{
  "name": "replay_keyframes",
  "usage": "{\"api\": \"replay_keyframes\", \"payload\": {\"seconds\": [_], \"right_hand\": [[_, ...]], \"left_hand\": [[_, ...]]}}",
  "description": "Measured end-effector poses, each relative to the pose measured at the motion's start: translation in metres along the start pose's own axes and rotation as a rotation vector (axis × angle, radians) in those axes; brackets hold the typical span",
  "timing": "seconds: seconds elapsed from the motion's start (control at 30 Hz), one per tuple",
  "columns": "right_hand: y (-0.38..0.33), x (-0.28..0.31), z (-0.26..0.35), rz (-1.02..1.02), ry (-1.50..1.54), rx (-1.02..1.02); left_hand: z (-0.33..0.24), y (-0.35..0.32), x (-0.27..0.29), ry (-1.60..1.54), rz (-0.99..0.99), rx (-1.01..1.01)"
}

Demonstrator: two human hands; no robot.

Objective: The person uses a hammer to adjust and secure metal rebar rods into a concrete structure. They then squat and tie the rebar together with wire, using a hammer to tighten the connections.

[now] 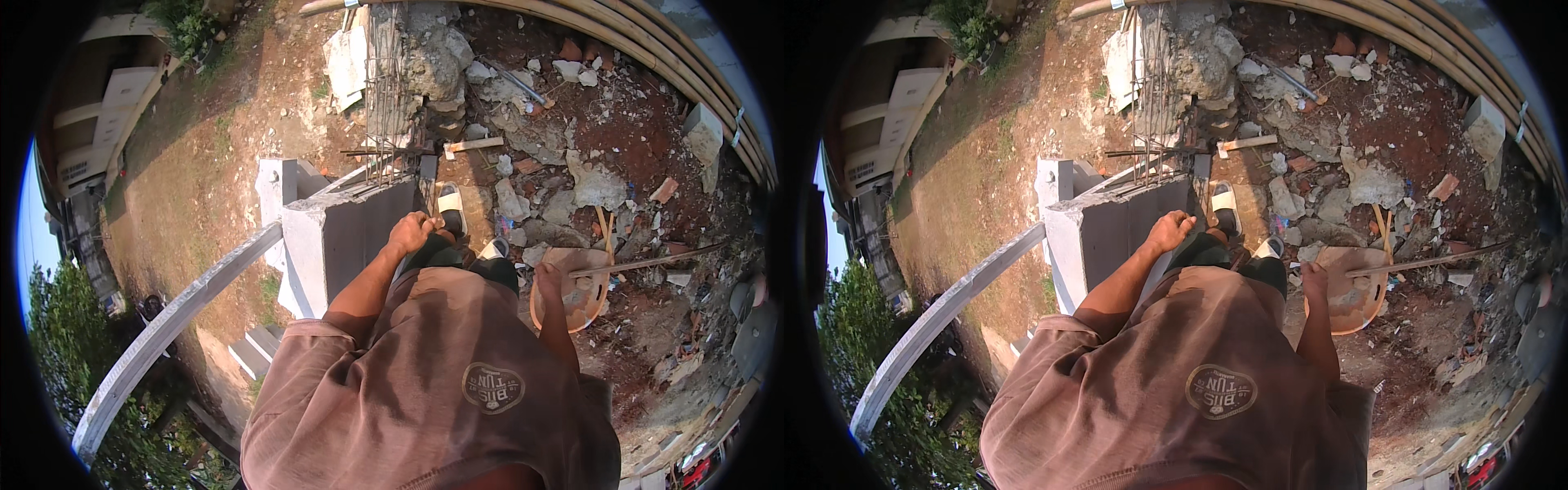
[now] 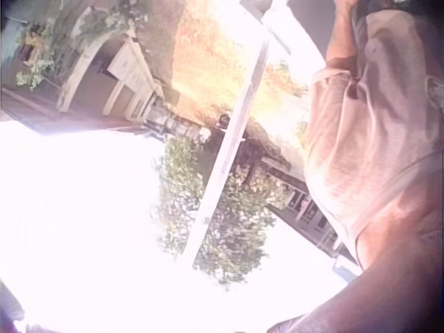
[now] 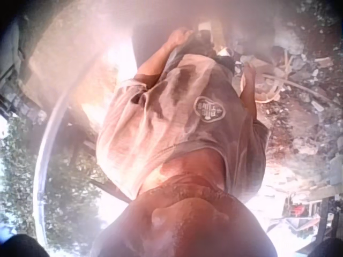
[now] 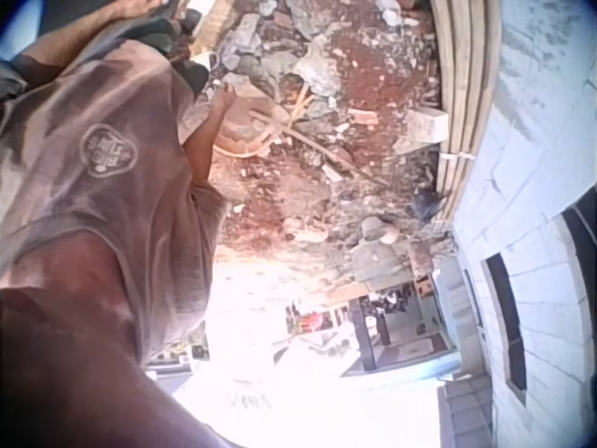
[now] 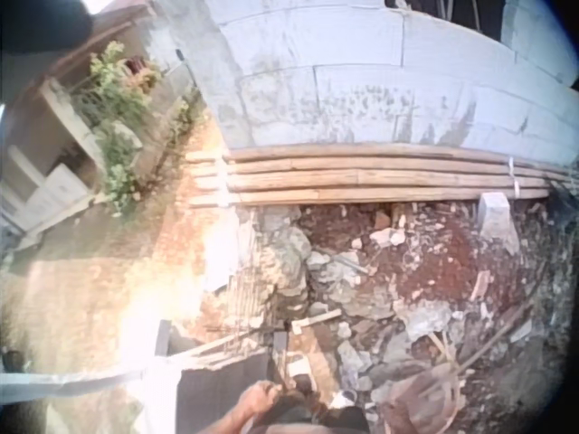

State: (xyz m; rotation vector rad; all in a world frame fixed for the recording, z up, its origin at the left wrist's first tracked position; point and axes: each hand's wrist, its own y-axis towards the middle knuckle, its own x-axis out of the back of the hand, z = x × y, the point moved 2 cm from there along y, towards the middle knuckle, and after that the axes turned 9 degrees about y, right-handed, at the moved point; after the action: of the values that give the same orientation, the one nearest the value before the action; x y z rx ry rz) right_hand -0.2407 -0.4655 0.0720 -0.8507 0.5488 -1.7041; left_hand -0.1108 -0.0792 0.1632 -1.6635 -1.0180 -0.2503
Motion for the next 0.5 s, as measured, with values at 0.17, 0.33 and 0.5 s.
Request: {"api": "replay_keyframes", "payload": {"seconds": [0.17,0.33,0.5], "right_hand": [[0.061,-0.058,0.064,0.121,-0.23,0.042],[0.151,-0.108,0.076,0.233,-0.443,0.125],[0.275,-0.18,0.061,0.318,-0.765,0.148]], "left_hand": [[0.011,0.027,-0.03,0.122,0.048,0.01],[0.02,0.035,-0.092,0.181,-0.108,-0.024],[0.045,0.038,-0.178,0.184,-0.21,0.052]]}}
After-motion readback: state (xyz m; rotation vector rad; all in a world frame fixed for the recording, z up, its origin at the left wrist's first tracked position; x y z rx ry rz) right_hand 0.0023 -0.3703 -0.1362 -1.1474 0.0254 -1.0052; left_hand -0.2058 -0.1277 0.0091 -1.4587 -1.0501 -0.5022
